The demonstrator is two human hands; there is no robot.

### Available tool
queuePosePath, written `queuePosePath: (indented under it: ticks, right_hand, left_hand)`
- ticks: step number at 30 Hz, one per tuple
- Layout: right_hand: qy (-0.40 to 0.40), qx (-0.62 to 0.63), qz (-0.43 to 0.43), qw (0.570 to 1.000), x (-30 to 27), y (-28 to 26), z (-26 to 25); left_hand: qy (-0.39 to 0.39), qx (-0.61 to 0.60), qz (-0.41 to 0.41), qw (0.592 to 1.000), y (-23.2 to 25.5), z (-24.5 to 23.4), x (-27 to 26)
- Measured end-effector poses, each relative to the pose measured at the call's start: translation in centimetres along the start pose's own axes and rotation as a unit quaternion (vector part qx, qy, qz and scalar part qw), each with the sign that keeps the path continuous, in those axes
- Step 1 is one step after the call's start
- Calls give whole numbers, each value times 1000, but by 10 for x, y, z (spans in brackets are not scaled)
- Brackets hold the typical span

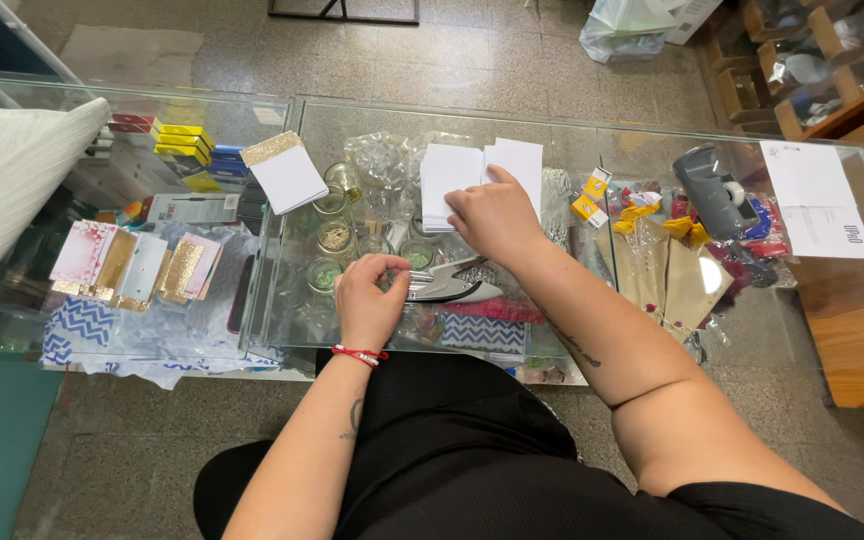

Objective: The person repeatedly picks up small white cards, places a glitter strip on the edge, and uses a handheld stapler to secure the strip. They then place the finished card into a growing stack on the glass table. The process is repeated multiple times with consistent hand motions.

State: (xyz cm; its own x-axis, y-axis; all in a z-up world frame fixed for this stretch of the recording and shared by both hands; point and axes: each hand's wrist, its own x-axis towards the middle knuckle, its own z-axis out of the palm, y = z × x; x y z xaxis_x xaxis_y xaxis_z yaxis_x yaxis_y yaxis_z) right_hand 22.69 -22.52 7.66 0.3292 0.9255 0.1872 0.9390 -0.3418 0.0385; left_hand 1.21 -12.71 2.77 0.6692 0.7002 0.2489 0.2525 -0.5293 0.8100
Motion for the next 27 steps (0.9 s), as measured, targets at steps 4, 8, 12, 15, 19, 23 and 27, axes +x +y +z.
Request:
queuePosePath:
  ticks: [4, 8, 12, 15, 19, 23, 27]
  right_hand:
    - [8, -6, -26, 1000, 5, 5, 4]
    - [37, -19, -37, 998, 8, 11, 14]
    - [49, -28, -37, 998, 10, 14, 18]
    - [85, -23, -29, 996, 9, 15, 15]
    - [149, -48, -39, 987, 10, 16, -1]
    - [309, -87, -16, 947, 14, 19, -24]
    - [423, -64, -34, 903, 4, -17, -56]
  left_hand:
    - [3, -6, 0, 1000, 2, -1, 0]
    - [12, -30, -2, 999, -4, 2, 0]
    - [18, -55, -1, 998, -3, -1, 0]
    - [22, -52, -3, 998, -5, 1, -1]
    - [24, -65, -4, 998, -6, 1, 0]
    - [28, -101, -6, 994, -12, 3, -1]
    - [11, -224, -38, 974, -13, 1, -2]
